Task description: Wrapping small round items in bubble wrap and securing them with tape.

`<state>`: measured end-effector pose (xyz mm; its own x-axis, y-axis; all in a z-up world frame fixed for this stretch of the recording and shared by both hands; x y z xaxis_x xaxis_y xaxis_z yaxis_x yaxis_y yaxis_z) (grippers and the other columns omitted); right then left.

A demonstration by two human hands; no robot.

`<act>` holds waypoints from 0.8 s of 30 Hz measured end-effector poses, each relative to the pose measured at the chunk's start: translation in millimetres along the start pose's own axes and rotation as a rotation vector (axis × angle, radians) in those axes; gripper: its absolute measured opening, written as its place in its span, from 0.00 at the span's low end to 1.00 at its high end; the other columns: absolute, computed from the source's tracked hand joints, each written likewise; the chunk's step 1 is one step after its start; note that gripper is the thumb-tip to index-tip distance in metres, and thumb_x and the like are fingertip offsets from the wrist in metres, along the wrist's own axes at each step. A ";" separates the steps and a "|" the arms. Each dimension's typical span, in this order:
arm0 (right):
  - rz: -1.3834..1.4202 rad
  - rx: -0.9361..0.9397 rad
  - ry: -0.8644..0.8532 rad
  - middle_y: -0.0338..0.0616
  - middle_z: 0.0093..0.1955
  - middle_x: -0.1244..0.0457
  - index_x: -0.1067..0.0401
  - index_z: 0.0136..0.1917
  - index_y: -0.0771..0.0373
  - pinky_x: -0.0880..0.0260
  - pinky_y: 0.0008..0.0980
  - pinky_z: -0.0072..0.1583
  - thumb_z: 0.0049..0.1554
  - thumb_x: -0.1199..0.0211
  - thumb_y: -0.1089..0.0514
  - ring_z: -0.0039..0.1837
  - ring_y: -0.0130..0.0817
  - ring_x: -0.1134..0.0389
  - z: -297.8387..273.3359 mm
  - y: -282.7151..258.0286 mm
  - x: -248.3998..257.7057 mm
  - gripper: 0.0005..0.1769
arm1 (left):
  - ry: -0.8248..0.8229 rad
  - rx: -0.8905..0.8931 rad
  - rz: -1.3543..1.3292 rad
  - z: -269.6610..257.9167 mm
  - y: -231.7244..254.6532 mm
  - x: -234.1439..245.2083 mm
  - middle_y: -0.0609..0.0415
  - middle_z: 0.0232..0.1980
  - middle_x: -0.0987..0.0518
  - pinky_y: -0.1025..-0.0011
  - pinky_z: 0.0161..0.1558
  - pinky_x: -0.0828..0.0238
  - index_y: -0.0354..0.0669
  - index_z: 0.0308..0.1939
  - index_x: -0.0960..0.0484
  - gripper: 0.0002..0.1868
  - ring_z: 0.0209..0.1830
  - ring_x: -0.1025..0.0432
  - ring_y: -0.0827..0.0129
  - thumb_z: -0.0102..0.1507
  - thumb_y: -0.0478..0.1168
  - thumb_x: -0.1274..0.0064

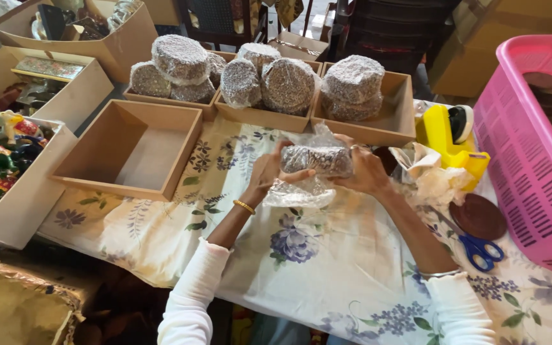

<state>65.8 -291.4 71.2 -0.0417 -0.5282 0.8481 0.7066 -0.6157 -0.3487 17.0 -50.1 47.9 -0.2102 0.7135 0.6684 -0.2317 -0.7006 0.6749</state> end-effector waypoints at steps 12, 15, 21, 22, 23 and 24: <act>0.491 -0.244 -0.060 0.49 0.67 0.40 0.44 0.76 0.59 0.41 0.39 0.66 0.48 0.32 0.37 0.67 0.45 0.41 -95.8 54.0 61.2 0.50 | -0.651 -0.001 -0.999 -16.5 9.7 -55.4 0.46 0.42 0.17 0.73 0.28 0.24 0.37 0.72 0.25 0.27 0.30 0.20 0.68 0.72 0.46 0.49; 0.838 -0.295 -0.134 0.46 0.74 0.46 0.48 0.78 0.60 0.49 0.34 0.71 0.54 0.38 0.36 0.74 0.40 0.48 -100.0 108.7 27.2 0.48 | -0.775 0.256 -0.947 -23.4 21.8 -53.2 0.39 0.36 0.19 0.75 0.23 0.30 0.42 0.74 0.28 0.31 0.26 0.22 0.67 0.72 0.55 0.57; 1.565 -0.375 -0.327 0.41 0.87 0.58 0.55 0.82 0.63 0.66 0.23 0.83 0.66 0.51 0.34 0.87 0.30 0.63 -101.5 217.7 -66.2 0.44 | -0.613 0.191 -1.199 -27.6 -42.3 -92.9 0.62 0.76 0.32 0.72 0.64 0.27 0.41 0.77 0.37 0.34 0.70 0.32 0.78 0.71 0.55 0.59; 1.564 -0.378 -0.329 0.41 0.87 0.58 0.55 0.82 0.63 0.66 0.23 0.83 0.66 0.51 0.34 0.87 0.30 0.63 -94.5 178.7 -46.7 0.44 | -0.612 0.192 -1.203 -21.0 -49.6 -99.4 0.62 0.76 0.32 0.72 0.64 0.27 0.41 0.77 0.37 0.34 0.70 0.32 0.78 0.71 0.55 0.59; 1.153 -0.518 -0.300 0.45 0.85 0.53 0.49 0.81 0.64 0.62 0.29 0.81 0.62 0.51 0.31 0.86 0.35 0.58 -89.3 148.0 -28.6 0.47 | -0.619 0.192 -1.157 -14.3 -56.8 -106.0 0.58 0.75 0.32 0.72 0.65 0.29 0.38 0.77 0.37 0.35 0.69 0.32 0.75 0.71 0.55 0.58; 0.736 -0.628 -0.264 0.50 0.83 0.49 0.42 0.80 0.66 0.57 0.35 0.80 0.59 0.51 0.27 0.84 0.41 0.53 -84.2 117.0 -6.8 0.50 | -0.626 0.192 -1.111 -7.5 -64.0 -112.6 0.54 0.75 0.31 0.72 0.67 0.31 0.35 0.76 0.36 0.36 0.69 0.32 0.71 0.70 0.54 0.56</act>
<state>89.3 -409.1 -9.0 0.4674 -0.8021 0.3717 -0.0104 -0.4254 -0.9050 48.4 -85.6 -72.9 0.4972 0.8208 -0.2813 0.1566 0.2339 0.9596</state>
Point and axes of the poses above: each hand's wrist, its own z-axis towards the middle knuckle, its own x-axis out of the back of the hand, y = z × x, the point moved 4 cm from there along z, towards the middle knuckle
